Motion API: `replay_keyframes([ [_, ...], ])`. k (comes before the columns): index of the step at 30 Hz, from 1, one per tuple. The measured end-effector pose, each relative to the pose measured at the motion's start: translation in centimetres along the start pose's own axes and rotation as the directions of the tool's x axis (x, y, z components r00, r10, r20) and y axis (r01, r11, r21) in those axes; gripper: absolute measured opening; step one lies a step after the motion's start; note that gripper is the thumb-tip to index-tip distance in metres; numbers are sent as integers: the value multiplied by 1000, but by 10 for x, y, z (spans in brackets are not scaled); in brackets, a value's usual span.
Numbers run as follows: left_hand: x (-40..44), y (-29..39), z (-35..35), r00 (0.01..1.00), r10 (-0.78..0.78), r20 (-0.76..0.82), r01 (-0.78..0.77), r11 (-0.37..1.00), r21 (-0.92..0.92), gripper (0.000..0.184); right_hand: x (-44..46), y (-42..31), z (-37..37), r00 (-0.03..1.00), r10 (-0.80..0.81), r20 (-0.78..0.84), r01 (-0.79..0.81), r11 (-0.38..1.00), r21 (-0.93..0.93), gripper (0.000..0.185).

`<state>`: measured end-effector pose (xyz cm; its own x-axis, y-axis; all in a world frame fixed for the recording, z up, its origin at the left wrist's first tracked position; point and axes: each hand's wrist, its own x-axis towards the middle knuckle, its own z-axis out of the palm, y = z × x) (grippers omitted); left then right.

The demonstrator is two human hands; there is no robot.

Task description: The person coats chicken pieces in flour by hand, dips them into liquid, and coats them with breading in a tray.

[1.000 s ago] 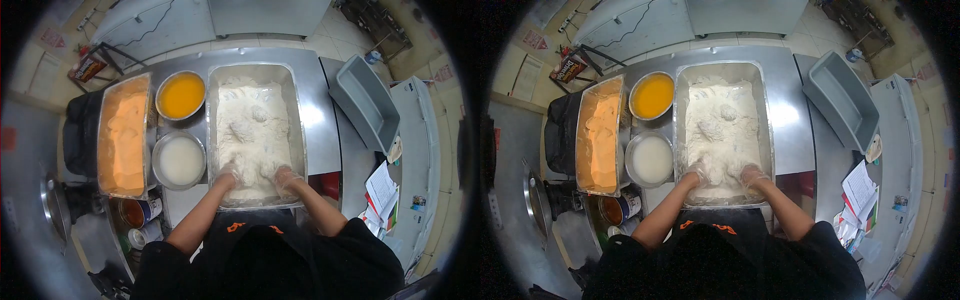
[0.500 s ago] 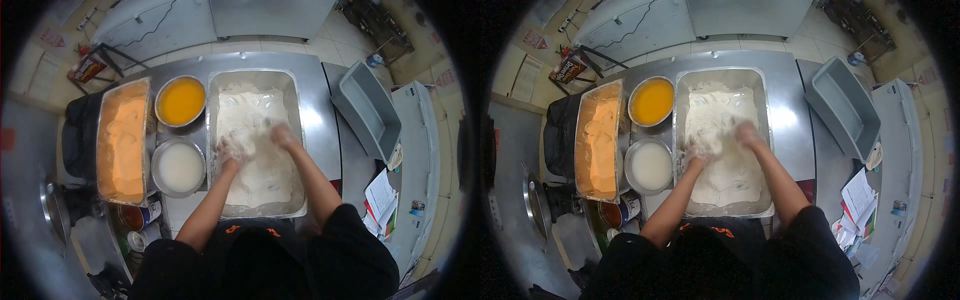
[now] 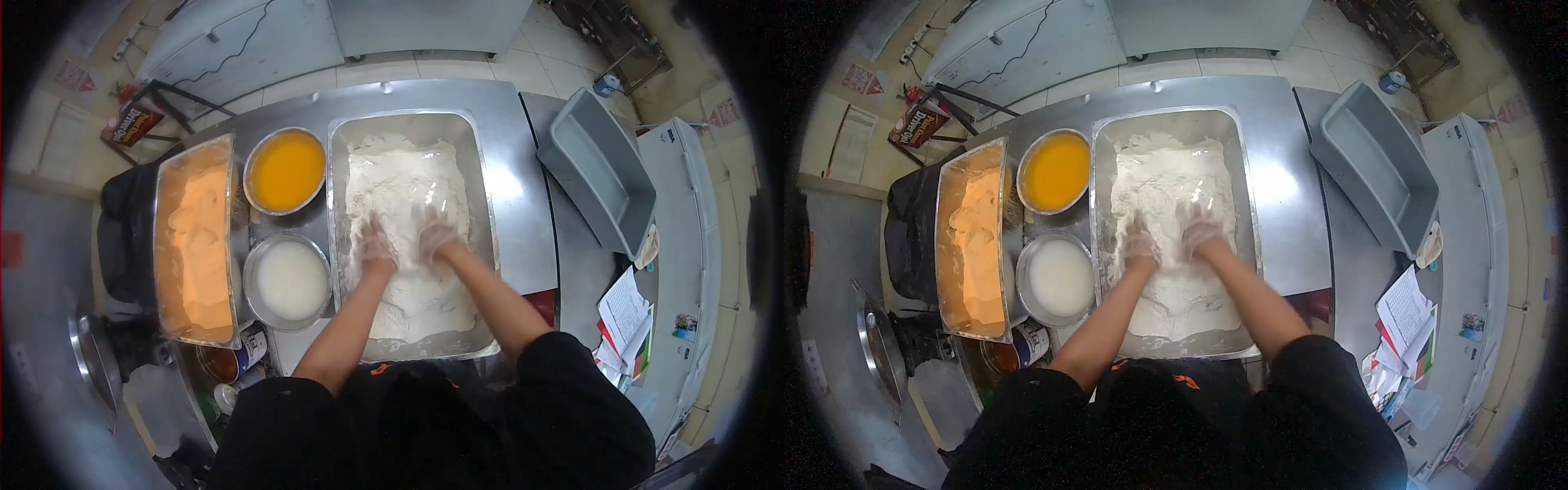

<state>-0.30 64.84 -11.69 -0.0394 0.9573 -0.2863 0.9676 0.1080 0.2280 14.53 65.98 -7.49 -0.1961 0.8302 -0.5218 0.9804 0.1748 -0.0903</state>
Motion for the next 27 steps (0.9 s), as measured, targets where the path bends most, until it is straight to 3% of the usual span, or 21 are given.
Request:
replay_keyframes([
  [1,-14,-6,8,989,-30,146,47,993,-109,86,-15,-13,17,999,48,-25,-45,992,121,80],
  [2,-26,-12,14,956,-43,290,107,972,-208,87,-27,-22,48,994,69,-83,-61,993,104,77],
  [4,-58,-22,9,938,7,346,81,968,-238,88,-33,-21,74,986,87,-145,-75,993,89,75],
  [5,-68,-27,5,912,58,406,58,962,-267,90,-39,-11,79,994,-30,104,15,990,138,67],
  [6,-66,-39,9,912,59,406,56,962,-266,90,-45,-6,74,970,-93,223,56,984,169,63],
  [8,-60,-68,24,695,274,665,-415,908,60,83,-68,-1,40,910,-192,367,154,979,130,49],
  [9,-70,-66,22,688,275,671,-419,906,58,83,-80,0,25,888,-224,401,224,973,50,40],
  [10,-83,-59,15,805,317,502,-438,887,143,76,-86,-1,38,888,-222,403,220,974,52,40],
  [11,-92,-48,9,881,360,307,-435,871,229,70,-92,-4,58,981,-187,-47,186,982,-30,32],
  [12,-98,-38,12,881,361,305,-436,871,229,70,-93,-7,75,859,-147,-491,119,989,-87,26],
  [13,-101,-26,14,909,275,313,-351,911,219,67,-87,-11,89,855,-147,-497,118,989,-90,26],
  [15,-98,-22,10,928,191,319,-265,942,208,65,-74,-17,106,991,-22,-134,54,970,236,25],
  [16,-94,-26,0,871,218,441,-251,968,17,65,-77,-11,98,991,-22,-134,53,971,232,25],
  [17,-92,-27,-8,796,265,544,-204,964,-172,64,-76,2,87,985,-172,23,165,970,176,26],
  [18,-94,-26,-15,797,266,542,-203,964,-174,64,-75,9,72,934,-304,187,281,949,141,27],
  [22,-108,-22,-49,887,298,353,-371,914,161,54,-80,12,54,934,-271,232,240,959,153,35],
  [23,-107,-22,-47,895,305,325,-382,902,203,53,-78,7,80,983,-184,-16,185,981,57,29],
  [24,-107,-22,-44,902,312,298,-389,888,246,52,-76,3,95,978,-149,-145,152,988,11,27],
  [25,-102,-21,-26,913,203,354,-247,966,83,53,-75,-2,106,956,-111,-271,108,994,-25,25],
  [26,-96,-23,-10,899,105,425,-81,994,-74,54,-72,-6,116,980,-83,-180,95,994,59,29],
  [27,-91,-31,4,899,103,427,-78,994,-76,54,-74,-5,109,989,-73,-131,86,991,99,31],
])
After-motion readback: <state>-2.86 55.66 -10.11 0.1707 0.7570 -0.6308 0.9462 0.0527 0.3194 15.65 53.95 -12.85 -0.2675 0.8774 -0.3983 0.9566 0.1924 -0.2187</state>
